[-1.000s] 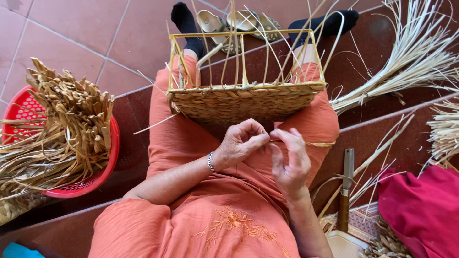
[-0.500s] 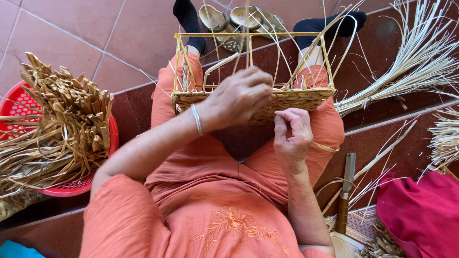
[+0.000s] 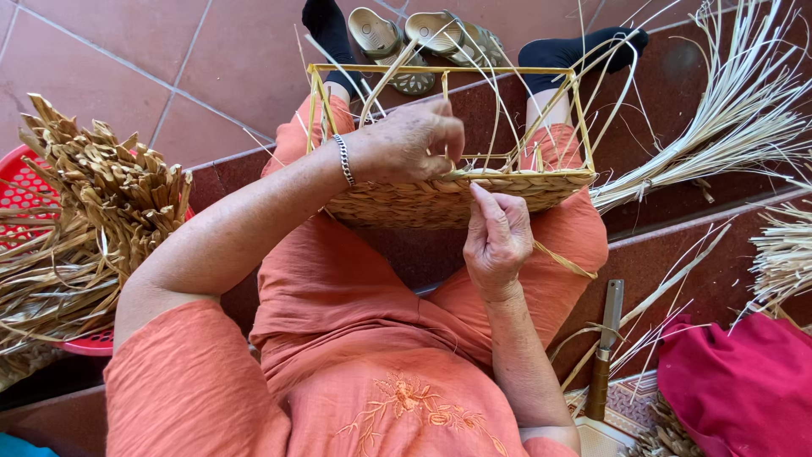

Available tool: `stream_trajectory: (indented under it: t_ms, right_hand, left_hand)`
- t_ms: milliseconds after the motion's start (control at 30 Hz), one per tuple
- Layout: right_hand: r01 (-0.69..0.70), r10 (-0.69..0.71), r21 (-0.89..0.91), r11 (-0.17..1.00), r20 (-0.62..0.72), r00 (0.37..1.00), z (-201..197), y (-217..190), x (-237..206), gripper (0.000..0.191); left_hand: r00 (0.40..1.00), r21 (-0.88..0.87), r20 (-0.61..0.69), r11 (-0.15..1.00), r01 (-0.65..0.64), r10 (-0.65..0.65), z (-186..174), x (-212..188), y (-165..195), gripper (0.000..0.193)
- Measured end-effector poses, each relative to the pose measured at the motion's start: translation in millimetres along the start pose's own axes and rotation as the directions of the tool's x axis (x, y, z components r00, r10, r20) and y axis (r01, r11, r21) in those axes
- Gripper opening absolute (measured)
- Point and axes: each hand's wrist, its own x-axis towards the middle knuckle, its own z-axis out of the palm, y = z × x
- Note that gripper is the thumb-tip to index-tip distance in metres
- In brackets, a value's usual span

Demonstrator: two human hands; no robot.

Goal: The person sits on the floor and weaves a rectangular basket using dried plant strips. They interlace the strips through a pre-formed frame, occasionally picking up new strips from a nearby pile and using a knife to trim excess material.

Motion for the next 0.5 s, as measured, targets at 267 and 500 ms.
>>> stream_trajectory:
  t_ms: [267, 500]
  right_hand:
    - [0.067, -0.068, -0.078, 0.995, -0.006, 0.998, 7, -5, 1, 0.031]
    - [0.142, -0.138, -0.079, 0.987, 0.057, 0.989, 8, -12, 3, 0.033]
  left_hand:
    - [0.988, -0.109, 0.008, 0.982, 0.154, -0.154, 0, -2, -4, 0.025]
    - [0.974, -0.046, 0.158, 0.984, 0.173, -0.164, 2, -2, -15, 0.019]
